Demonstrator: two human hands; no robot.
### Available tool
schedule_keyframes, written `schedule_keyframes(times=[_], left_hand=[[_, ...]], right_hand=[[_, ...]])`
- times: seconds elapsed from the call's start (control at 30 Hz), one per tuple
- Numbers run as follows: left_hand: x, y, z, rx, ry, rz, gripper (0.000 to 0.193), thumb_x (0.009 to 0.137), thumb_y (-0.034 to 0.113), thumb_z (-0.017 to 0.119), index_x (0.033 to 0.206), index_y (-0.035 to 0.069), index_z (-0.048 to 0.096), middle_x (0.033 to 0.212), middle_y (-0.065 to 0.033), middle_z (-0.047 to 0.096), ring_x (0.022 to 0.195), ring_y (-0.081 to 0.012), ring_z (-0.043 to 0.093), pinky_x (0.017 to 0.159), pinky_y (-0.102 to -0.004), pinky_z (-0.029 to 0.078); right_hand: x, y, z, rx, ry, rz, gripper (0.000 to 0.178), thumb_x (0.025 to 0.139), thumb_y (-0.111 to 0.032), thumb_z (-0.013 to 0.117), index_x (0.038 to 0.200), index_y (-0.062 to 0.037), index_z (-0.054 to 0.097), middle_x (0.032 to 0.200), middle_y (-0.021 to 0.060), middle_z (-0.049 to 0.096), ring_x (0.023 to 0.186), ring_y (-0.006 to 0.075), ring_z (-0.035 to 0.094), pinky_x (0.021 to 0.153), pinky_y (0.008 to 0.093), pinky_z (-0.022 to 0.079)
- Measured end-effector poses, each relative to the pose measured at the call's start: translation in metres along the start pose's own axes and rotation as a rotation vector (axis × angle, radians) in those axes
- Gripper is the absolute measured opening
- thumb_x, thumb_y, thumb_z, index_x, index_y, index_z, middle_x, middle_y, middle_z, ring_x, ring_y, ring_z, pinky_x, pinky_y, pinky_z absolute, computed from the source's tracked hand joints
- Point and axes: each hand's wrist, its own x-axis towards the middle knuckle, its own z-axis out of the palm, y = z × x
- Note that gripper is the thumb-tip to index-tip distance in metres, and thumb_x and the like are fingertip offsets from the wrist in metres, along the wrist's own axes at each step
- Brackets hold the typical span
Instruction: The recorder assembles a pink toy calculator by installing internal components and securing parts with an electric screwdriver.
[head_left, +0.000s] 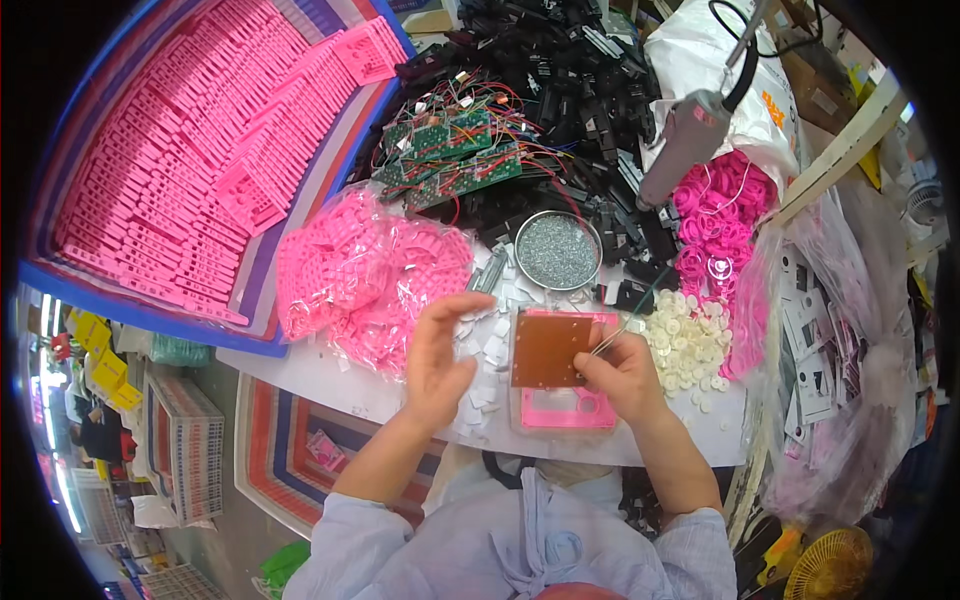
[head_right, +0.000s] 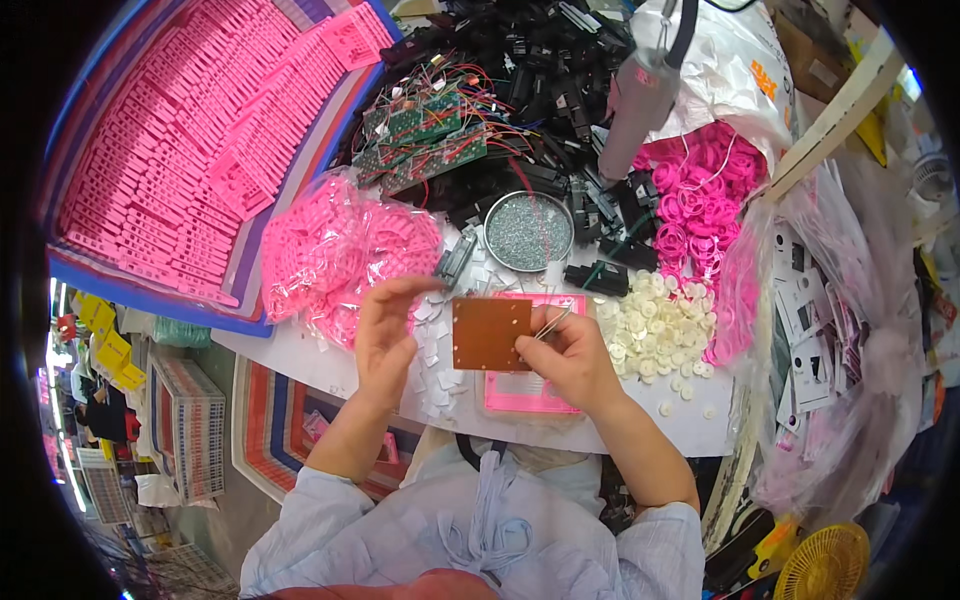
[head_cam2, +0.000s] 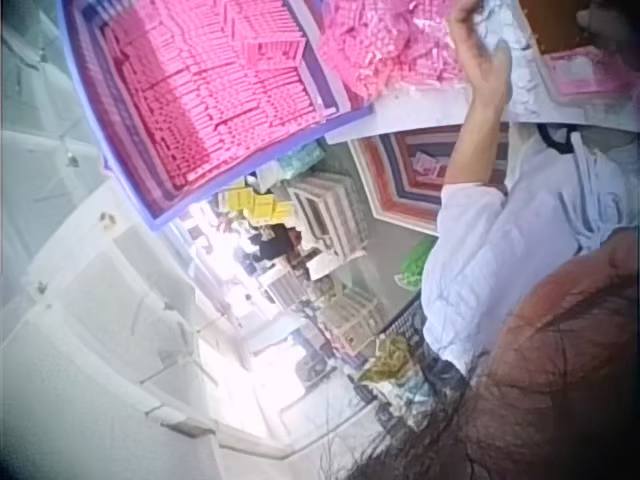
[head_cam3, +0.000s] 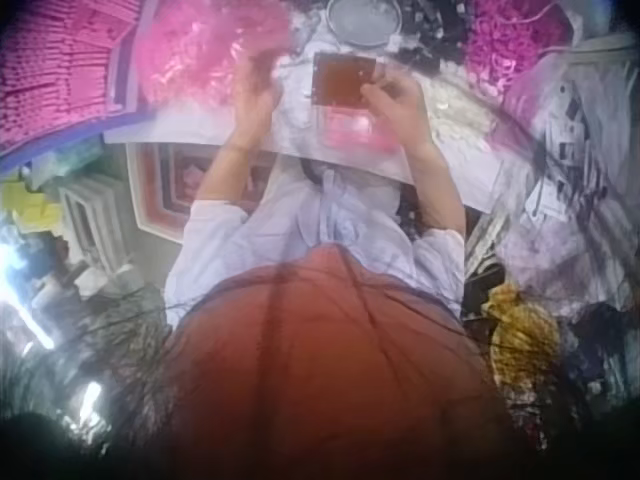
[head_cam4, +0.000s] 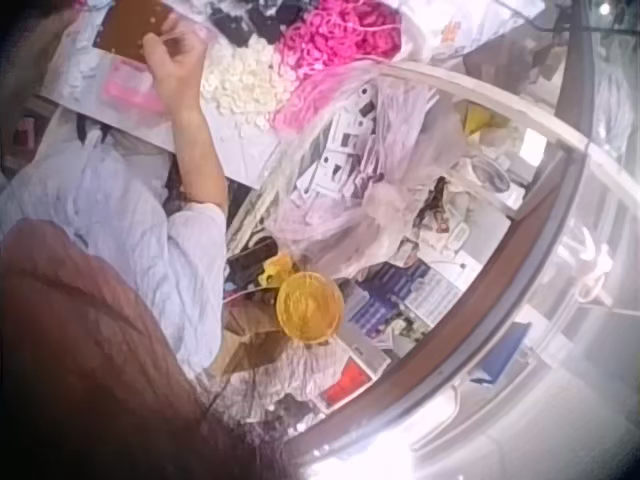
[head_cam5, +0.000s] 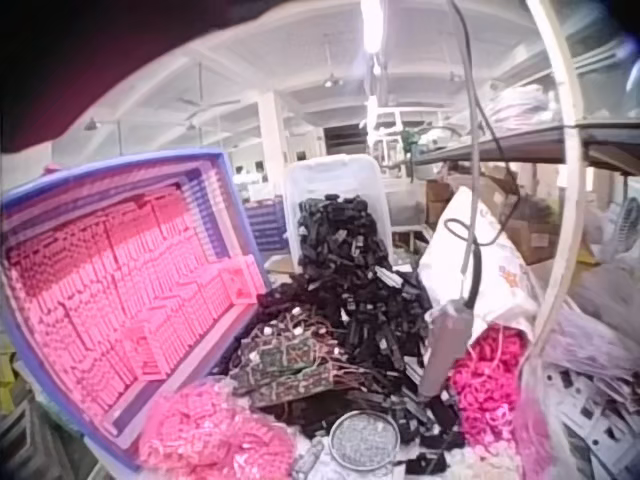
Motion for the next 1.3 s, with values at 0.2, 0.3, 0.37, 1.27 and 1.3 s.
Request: schedule_keyframes(times=[0.2,0.3,0.37,1.27,1.3], left_hand=[[-0.018,0.016,0.032,-0.300,-0.107,-0.605,0.042,0.096,0.008,0.057,0.135,-0.002,0.047,0.113,-0.0124,0.064,0.088,-0.0169,0.064,0.077,-0.0312,0.054],[-0.022,0.001,0.025,-0.353,-0.091,-0.714,0.025,0.099,0.010,0.056,0.120,-0.002,0.060,0.091,-0.0102,0.069,0.072,-0.0143,0.064,0.064,-0.0272,0.053],[-0.025,-0.001,0.027,-0.389,-0.016,-0.729,0.023,0.099,0.012,0.057,0.117,-0.002,0.061,0.089,-0.0104,0.069,0.072,-0.0153,0.064,0.065,-0.0282,0.054],[-0.030,-0.038,0.026,-0.834,0.005,-0.438,0.050,0.091,0.040,0.061,0.128,0.007,0.054,0.108,-0.0121,0.061,0.099,-0.0265,0.058,0.090,-0.0422,0.045],[-0.027,-0.035,0.028,-0.812,0.054,-0.413,0.050,0.090,0.040,0.061,0.127,0.007,0.053,0.105,-0.0112,0.060,0.095,-0.0249,0.056,0.087,-0.0406,0.045]], right_hand=[[0.003,-0.009,0.014,-0.019,-0.022,0.050,0.011,0.092,0.002,0.061,0.103,0.0025,0.061,0.095,0.0038,0.065,0.085,0.0095,0.064,0.079,0.0276,0.057],[0.004,0.001,0.014,0.025,0.052,-0.149,0.010,0.094,-0.003,0.061,0.103,-0.0004,0.062,0.094,0.0025,0.063,0.082,0.0092,0.063,0.074,0.0270,0.056],[0.006,0.004,0.004,0.241,0.100,-0.079,0.009,0.095,-0.008,0.061,0.103,-0.0023,0.062,0.093,0.0017,0.062,0.079,0.0092,0.061,0.068,0.0251,0.053],[0.012,0.044,0.009,0.442,0.221,0.325,0.012,0.098,-0.016,0.061,0.092,-0.0054,0.059,0.064,0.0028,0.056,0.046,0.0085,0.045,0.039,0.0216,0.031],[0.011,0.042,0.008,0.458,0.242,0.301,0.013,0.098,-0.016,0.060,0.091,-0.0047,0.059,0.062,0.0026,0.055,0.045,0.0086,0.045,0.039,0.0217,0.030]])
